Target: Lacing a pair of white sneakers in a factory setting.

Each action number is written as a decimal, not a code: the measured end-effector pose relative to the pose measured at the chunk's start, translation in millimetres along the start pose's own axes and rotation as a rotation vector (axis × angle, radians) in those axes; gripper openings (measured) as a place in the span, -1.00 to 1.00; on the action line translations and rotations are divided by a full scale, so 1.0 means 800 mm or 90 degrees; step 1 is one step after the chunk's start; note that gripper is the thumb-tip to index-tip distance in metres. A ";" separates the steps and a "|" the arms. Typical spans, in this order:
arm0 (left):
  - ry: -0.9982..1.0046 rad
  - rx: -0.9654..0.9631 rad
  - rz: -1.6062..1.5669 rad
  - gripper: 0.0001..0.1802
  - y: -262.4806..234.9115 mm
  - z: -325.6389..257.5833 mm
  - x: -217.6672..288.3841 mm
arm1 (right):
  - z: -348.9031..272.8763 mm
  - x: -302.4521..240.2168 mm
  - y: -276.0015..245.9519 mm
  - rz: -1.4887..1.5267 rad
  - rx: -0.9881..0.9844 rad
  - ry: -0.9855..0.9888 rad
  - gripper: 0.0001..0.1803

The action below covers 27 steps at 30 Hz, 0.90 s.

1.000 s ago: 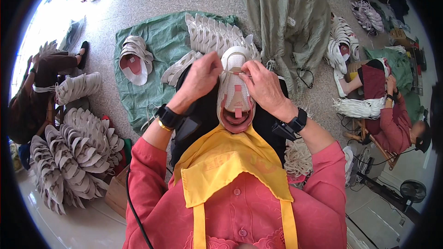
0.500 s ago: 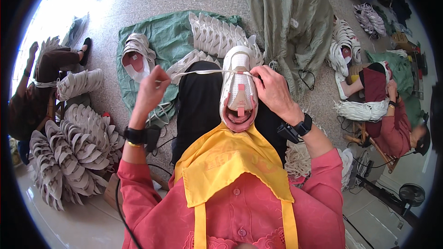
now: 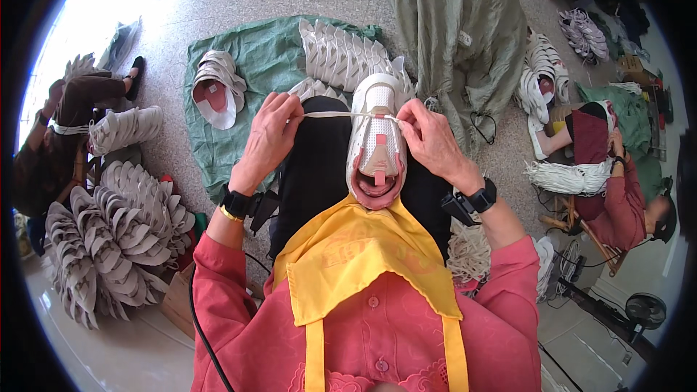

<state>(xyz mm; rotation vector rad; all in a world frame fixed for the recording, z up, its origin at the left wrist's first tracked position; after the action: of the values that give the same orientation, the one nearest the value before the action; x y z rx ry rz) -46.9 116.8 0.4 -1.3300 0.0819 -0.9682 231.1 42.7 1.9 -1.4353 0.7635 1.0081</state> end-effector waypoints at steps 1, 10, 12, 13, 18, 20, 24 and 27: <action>-0.013 -0.011 -0.001 -0.89 -0.004 -0.002 0.003 | 0.001 -0.001 -0.003 -0.028 -0.011 -0.020 -0.93; -0.024 -0.113 0.025 -0.87 -0.025 -0.025 0.024 | -0.013 0.000 -0.053 -0.160 -0.031 -0.084 -0.89; -0.004 -0.115 0.031 -0.87 -0.025 -0.029 0.026 | -0.025 0.003 -0.062 -0.149 -0.030 -0.060 -0.89; 0.000 -0.117 0.034 -0.87 -0.023 -0.031 0.026 | -0.032 0.001 -0.065 -0.146 -0.031 -0.057 -0.89; -0.022 -0.062 0.070 -0.87 -0.016 -0.037 0.011 | -0.047 -0.001 -0.089 -0.187 0.003 -0.034 -0.90; -0.037 -0.040 0.107 -0.86 -0.014 -0.038 -0.004 | -0.043 0.003 -0.107 -0.207 0.032 -0.069 -0.90; -0.110 0.006 0.221 -0.90 -0.016 -0.055 -0.066 | -0.056 0.018 -0.123 -0.227 0.042 -0.039 -0.89; -0.206 0.052 0.313 -0.93 -0.032 -0.081 -0.119 | -0.080 0.021 -0.124 -0.231 0.044 -0.010 -0.88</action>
<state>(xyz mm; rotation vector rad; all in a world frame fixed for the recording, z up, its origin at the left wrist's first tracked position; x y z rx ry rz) -156.9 128.5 -41.0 -1.2923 0.1133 -0.3340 336.5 -6.5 26.8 -1.4404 0.4968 0.7064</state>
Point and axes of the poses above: each hand's wrist, its own z-axis towards the middle knuckle, its own y-axis out of the palm, x = y × z, the point moved 4 cm from there along z, towards the middle knuckle, and after that the axes turned 12 degrees about z, right-handed, at the moved point
